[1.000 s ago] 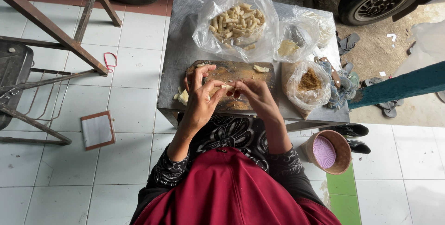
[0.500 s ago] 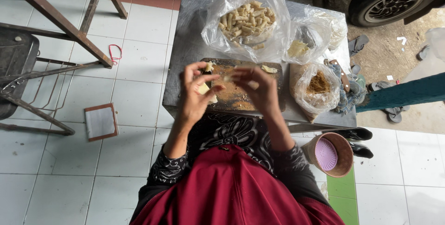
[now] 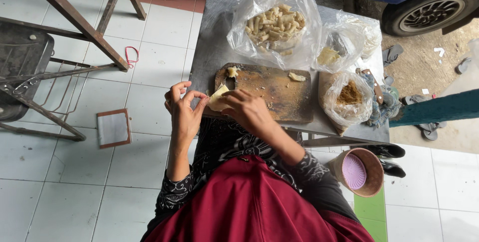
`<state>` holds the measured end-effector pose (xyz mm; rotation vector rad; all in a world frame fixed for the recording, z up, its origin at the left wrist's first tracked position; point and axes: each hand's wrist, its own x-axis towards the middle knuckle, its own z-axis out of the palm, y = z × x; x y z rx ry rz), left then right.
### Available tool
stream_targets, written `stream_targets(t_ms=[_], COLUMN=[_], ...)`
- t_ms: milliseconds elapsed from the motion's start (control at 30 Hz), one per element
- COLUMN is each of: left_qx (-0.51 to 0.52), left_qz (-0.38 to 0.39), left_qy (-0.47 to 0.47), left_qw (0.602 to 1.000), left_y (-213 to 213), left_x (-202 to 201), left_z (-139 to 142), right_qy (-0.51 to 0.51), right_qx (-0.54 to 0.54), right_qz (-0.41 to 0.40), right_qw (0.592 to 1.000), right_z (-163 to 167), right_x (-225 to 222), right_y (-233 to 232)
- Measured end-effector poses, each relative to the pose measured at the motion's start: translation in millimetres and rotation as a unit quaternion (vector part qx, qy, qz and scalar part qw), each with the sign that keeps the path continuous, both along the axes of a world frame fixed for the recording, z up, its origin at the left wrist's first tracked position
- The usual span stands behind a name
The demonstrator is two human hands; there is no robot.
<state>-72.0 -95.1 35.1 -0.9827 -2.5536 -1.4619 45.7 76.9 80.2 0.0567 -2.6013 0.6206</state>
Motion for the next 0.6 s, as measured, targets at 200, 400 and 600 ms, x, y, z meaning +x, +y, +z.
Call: stream_targets(t_ms=[200, 400, 600], left_qx=[0.023, 0.041, 0.024], left_qz=[-0.011, -0.015, -0.007], left_qy=[0.009, 0.019, 0.038], left_qw=[1.0, 0.999, 0.999], left_y=[6.8, 17.4, 19.8], left_x=[7.6, 14.6, 17.5], left_z=[-4.6, -11.9, -10.7], right_qy=[-0.047, -0.061, -0.159], right_qx=[-0.117, -0.159, -0.528], right_qz=[-0.056, -0.081, -0.12], right_qw=[0.99, 0.982, 0.826], right_z=[-6.7, -14.4, -28.2], right_x=[-4.0, -2.9, -11.9], right_y=[7.1, 11.5, 41.6])
